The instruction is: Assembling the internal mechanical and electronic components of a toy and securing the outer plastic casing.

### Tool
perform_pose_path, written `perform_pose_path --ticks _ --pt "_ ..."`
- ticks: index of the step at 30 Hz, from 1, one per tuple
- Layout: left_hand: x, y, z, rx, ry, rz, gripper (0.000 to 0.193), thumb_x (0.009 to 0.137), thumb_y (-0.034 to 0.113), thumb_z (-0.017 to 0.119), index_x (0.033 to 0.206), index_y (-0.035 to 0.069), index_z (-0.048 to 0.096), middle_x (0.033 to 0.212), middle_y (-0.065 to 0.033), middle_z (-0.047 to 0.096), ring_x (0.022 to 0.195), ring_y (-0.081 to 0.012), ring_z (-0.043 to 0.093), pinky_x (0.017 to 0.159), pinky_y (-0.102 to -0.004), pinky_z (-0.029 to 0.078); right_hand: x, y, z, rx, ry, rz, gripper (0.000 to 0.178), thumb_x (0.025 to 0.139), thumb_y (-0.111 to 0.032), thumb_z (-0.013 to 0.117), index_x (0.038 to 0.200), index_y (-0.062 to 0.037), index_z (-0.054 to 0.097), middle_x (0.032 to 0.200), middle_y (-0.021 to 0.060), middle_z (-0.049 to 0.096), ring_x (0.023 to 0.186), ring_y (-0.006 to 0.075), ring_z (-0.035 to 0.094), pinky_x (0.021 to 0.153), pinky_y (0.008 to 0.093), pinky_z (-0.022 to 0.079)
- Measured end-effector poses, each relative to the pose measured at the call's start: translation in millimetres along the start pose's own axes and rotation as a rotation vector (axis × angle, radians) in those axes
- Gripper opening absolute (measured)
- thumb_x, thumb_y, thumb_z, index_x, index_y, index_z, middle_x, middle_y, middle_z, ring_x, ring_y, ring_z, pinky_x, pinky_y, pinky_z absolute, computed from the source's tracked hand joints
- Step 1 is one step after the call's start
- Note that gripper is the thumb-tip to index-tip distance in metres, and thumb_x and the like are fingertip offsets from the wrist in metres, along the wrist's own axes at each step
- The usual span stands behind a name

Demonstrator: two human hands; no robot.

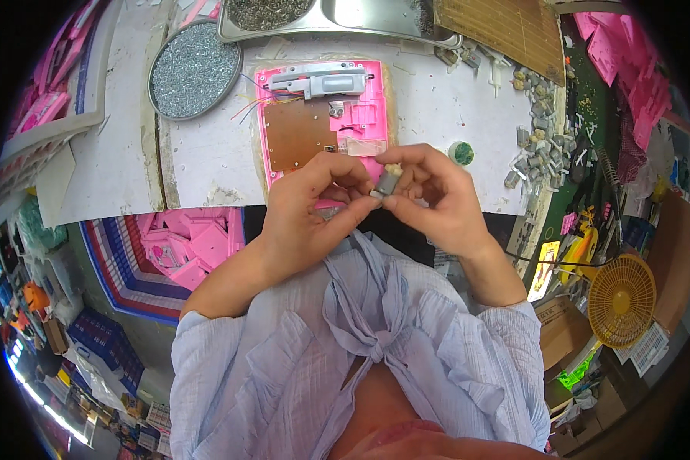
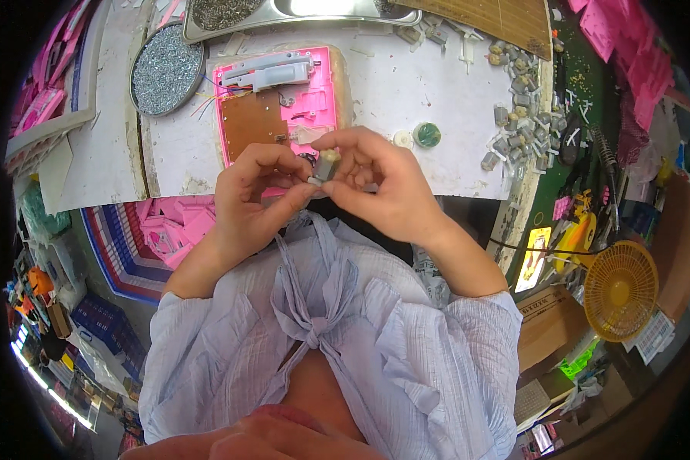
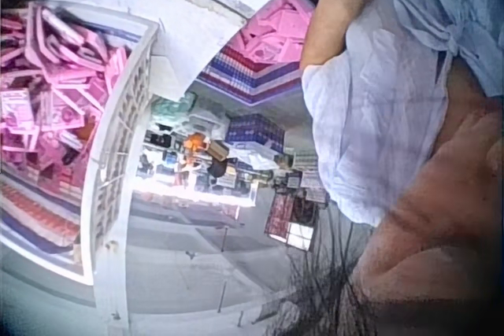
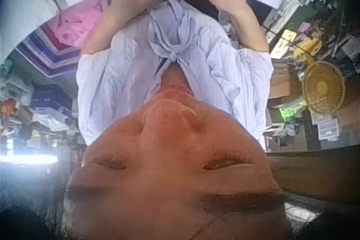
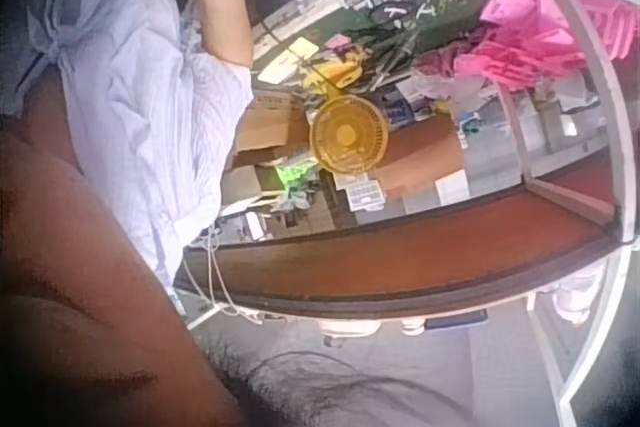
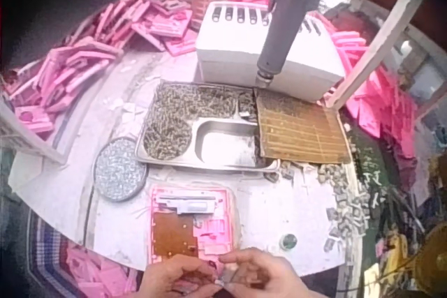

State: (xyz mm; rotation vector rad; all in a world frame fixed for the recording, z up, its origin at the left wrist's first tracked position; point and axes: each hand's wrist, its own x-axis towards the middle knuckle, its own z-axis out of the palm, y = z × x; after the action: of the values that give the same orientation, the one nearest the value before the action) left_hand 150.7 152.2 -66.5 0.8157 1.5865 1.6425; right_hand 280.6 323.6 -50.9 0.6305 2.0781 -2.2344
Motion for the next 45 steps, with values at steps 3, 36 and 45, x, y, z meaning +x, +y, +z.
perform_pose_path --ticks 3,36,45 --pt "3.7 -2.1 -7.2 0.385 -0.026 0.287 0.029 0.080 -0.003 0.077 0.105 0.002 0.063 0.091 -0.0118 0.069 0.081 -0.0249 0.071 0.069 -0.0338 0.057 4.7 -4.6 -0.1 -0.335 0.070 -0.305 0.045 0.082 -0.008 0.080 0.125 -0.0033 0.063 0.081 0.0043 0.065 0.067 0.0092 0.059 0.060 0.0241 0.048" --pt "5.0 -7.0 -23.0 0.409 0.008 0.453 0.025 0.073 -0.004 0.085 0.093 0.001 0.071 0.111 -0.0141 0.052 0.092 -0.0213 0.060 0.071 -0.0296 0.053 16.7 14.6 -4.9 -0.554 0.012 -0.797 0.042 0.074 0.000 0.078 0.113 -0.0062 0.064 0.093 0.0100 0.068 0.082 0.0296 0.067 0.072 0.0388 0.057" --pt "44.6 2.7 -34.9 0.807 -0.029 0.421 0.026 0.072 0.006 0.083 0.094 0.006 0.070 0.107 -0.0094 0.059 0.089 -0.0257 0.060 0.075 -0.0390 0.049 5.2 6.7 -32.6 -0.604 0.179 -0.726 0.037 0.075 0.005 0.075 0.111 -0.0019 0.068 0.096 0.0121 0.072 0.078 0.0259 0.068 0.069 0.0344 0.056"
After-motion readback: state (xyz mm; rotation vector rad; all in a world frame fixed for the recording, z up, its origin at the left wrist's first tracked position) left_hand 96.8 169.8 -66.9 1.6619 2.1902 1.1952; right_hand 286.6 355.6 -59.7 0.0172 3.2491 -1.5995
